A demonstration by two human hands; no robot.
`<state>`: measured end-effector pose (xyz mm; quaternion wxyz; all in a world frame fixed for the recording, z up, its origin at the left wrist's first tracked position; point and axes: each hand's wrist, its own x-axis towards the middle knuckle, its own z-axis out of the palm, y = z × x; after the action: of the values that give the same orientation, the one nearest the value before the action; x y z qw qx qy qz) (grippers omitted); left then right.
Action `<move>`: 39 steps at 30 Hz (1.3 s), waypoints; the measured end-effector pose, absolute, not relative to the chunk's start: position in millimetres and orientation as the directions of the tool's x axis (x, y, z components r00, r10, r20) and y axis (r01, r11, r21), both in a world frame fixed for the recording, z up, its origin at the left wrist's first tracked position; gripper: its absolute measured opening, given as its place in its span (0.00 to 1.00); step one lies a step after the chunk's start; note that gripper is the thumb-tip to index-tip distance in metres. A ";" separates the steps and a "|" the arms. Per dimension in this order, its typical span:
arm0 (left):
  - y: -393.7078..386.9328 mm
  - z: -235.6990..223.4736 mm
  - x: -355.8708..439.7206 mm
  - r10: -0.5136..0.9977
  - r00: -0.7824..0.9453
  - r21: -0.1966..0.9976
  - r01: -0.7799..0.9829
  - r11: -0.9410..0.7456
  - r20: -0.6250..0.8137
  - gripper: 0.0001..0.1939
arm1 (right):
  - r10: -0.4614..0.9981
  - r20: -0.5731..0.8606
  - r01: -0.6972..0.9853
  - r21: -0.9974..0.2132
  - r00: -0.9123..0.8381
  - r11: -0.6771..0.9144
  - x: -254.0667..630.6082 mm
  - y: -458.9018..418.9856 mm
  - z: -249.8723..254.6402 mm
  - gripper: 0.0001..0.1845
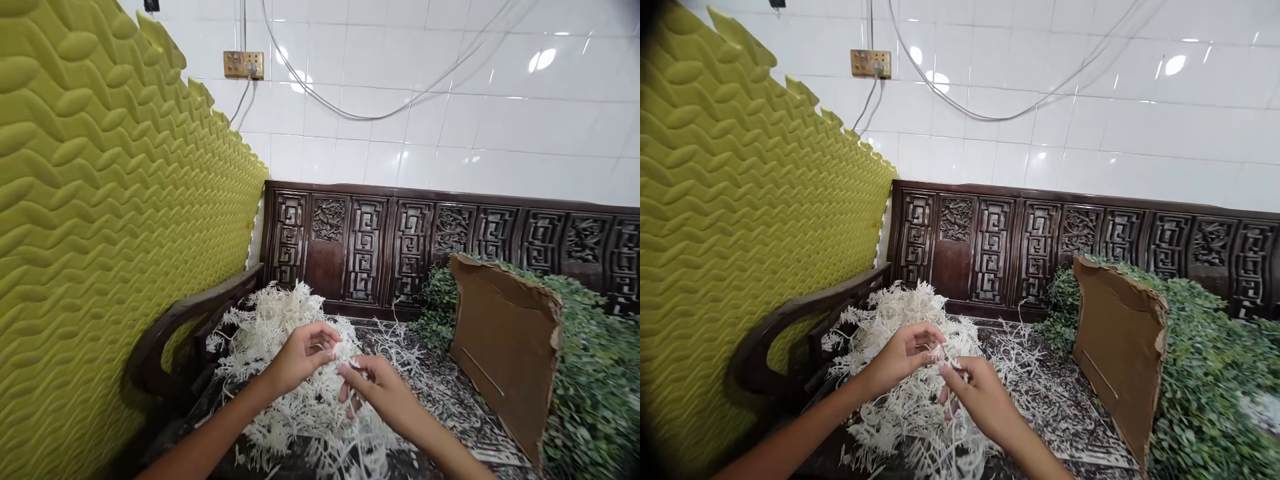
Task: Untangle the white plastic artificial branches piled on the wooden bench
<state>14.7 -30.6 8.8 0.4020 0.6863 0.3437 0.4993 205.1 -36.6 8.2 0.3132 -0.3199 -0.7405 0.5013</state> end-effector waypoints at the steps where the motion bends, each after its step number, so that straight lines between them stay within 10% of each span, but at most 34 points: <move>1: -30.0 8.4 12.9 0.871 0.261 0.891 0.070 -0.448 0.417 0.11 | 0.788 0.150 0.160 -0.940 -0.598 0.300 204.7 -38.9 9.8 0.26; 20: -48.2 0.9 29.2 0.899 0.326 0.942 0.063 -0.330 0.293 0.21 | 0.820 0.253 0.317 -0.832 -0.514 0.456 201.6 -50.5 18.1 0.17; 28: -58.0 -11.1 66.5 0.974 0.063 0.961 -0.188 -0.203 0.218 0.23 | 0.813 0.292 0.230 -0.862 -0.503 0.452 193.3 -55.3 11.2 0.19; 36: -41.3 -12.7 50.8 0.868 -0.045 0.824 0.341 -0.453 0.495 0.27 | 0.857 0.296 0.263 -0.864 -0.422 0.428 188.5 -59.4 18.4 0.20; 39: -24.7 -13.7 46.5 0.917 -0.063 0.875 0.330 -0.353 0.394 0.27 | 0.869 0.326 0.310 -0.839 -0.371 0.447 186.3 -57.0 20.8 0.23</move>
<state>46.5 -24.7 -13.7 0.2756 0.6267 0.4974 0.5329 186.3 -57.0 20.8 0.4003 -0.3927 -0.7505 0.3497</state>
